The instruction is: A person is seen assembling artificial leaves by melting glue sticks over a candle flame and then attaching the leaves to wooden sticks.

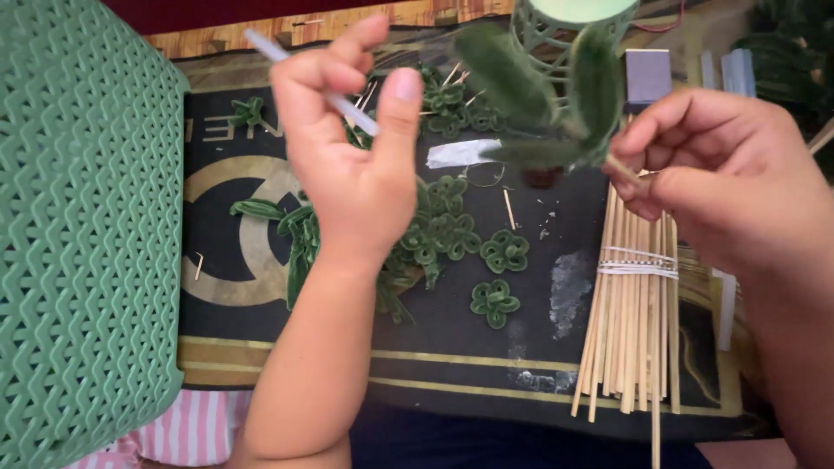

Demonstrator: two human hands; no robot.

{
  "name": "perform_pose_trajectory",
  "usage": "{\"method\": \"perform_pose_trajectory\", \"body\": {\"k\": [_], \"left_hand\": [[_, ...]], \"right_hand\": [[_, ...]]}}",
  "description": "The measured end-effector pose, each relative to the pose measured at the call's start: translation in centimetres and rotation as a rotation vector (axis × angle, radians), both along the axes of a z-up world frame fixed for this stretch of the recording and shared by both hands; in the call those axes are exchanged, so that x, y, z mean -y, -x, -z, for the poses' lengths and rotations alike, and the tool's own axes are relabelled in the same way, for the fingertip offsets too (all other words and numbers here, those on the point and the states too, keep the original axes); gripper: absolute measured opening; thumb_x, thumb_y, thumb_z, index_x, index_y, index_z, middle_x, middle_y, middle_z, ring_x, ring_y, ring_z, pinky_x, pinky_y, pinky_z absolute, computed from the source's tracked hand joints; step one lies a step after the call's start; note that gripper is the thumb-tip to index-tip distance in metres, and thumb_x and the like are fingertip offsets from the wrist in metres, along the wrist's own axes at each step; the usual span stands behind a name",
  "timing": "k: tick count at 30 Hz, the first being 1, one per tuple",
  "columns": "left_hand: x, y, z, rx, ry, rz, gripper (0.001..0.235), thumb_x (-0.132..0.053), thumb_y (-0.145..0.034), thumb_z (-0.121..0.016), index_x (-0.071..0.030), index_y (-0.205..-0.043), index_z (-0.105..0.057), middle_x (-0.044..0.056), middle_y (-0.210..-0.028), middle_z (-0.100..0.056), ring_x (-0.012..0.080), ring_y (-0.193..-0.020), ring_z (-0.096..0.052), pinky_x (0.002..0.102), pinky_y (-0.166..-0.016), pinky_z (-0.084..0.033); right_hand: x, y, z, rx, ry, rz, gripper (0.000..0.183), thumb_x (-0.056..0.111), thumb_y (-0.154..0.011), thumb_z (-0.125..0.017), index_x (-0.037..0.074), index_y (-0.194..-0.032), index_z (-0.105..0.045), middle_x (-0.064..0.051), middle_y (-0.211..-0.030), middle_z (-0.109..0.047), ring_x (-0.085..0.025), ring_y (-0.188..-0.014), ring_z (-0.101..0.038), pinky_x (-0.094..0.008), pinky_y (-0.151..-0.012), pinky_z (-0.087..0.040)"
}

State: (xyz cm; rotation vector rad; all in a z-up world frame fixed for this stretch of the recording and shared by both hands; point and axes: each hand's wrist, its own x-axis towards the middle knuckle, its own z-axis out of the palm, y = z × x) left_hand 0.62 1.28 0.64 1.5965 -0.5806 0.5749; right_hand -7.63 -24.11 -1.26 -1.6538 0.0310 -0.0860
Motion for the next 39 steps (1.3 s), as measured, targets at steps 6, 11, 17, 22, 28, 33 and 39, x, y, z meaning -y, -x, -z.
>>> {"method": "perform_pose_trajectory", "body": {"k": [6,11,17,22,28,33,39], "left_hand": [[0.2,-1.5,0.3,0.067,0.249,0.096,0.019,-0.023,-0.110,-0.056,-0.014,-0.118,-0.041,0.020,-0.137,-0.060,0.0221,-0.134,-0.057,0.035,-0.117,-0.045],[0.9,-1.2,-2.3,-0.126,0.275,0.389,0.062,-0.061,-0.108,-0.046,-0.010,-0.143,-0.047,0.014,-0.108,-0.070,0.0183,-0.060,-0.065,0.022,-0.041,-0.034],[6.2,-5.6,-4.4,-0.276,0.396,0.358,0.068,-0.070,-0.092,-0.044,-0.008,-0.119,-0.053,0.014,-0.052,-0.048,0.0207,-0.045,-0.053,0.027,-0.045,-0.031],[8.7,-8.1,-3.7,-0.164,0.378,0.247,0.050,-0.051,-0.101,-0.044,-0.007,-0.108,-0.066,0.003,-0.087,-0.053,0.0111,-0.074,-0.050,0.028,-0.059,-0.052],[9.5,-9.3,-1.4,-0.247,0.318,0.254,0.029,-0.038,-0.099,-0.057,-0.012,-0.100,-0.069,0.002,-0.086,-0.064,0.0101,-0.076,-0.059,0.024,-0.066,-0.050],[9.6,-9.5,-0.7,-0.305,0.237,0.213,0.032,-0.045,-0.098,-0.055,-0.017,-0.095,-0.070,-0.007,-0.095,-0.066,0.0084,-0.085,-0.062,0.027,-0.073,-0.048],[9.5,-8.8,-1.4,-0.282,0.204,0.218,0.034,-0.046,-0.095,-0.056,-0.016,-0.098,-0.071,-0.001,-0.086,-0.067,0.0119,-0.086,-0.065,0.033,-0.081,-0.056]], "right_hand": [[2.2,-0.6,-0.3,0.105,-0.556,-0.121,0.029,-0.011,-0.088,-0.067,0.012,-0.107,-0.068,-0.020,-0.104,-0.071,-0.023,-0.087,-0.071,-0.027,-0.076,-0.062],[2.7,-0.7,-1.3,0.183,-0.605,0.111,0.028,-0.006,-0.101,-0.064,0.019,-0.114,-0.063,-0.010,-0.119,-0.072,-0.014,-0.082,-0.069,-0.020,-0.057,-0.047],[3.0,-2.3,-0.5,0.207,-0.614,0.375,0.021,0.001,-0.100,-0.070,0.015,-0.111,-0.060,-0.005,-0.093,-0.068,-0.012,-0.075,-0.065,-0.021,-0.061,-0.050],[3.2,-3.1,0.2,0.167,-0.659,0.367,0.011,0.009,-0.101,-0.070,0.015,-0.109,-0.067,-0.005,-0.092,-0.069,-0.013,-0.070,-0.062,-0.023,-0.060,-0.050],[3.0,-3.1,0.8,0.120,-0.657,0.338,0.010,0.009,-0.099,-0.070,0.015,-0.108,-0.069,-0.004,-0.095,-0.069,-0.013,-0.070,-0.059,-0.023,-0.056,-0.042],[3.0,-3.1,0.7,0.110,-0.649,0.343,0.025,-0.002,-0.095,-0.064,0.013,-0.113,-0.074,-0.009,-0.100,-0.070,-0.014,-0.076,-0.062,-0.022,-0.061,-0.046],[3.0,-2.9,0.6,0.157,-0.689,0.288,0.041,-0.007,-0.087,-0.060,0.010,-0.122,-0.073,-0.011,-0.109,-0.070,-0.019,-0.087,-0.064,-0.026,-0.073,-0.048]]}}
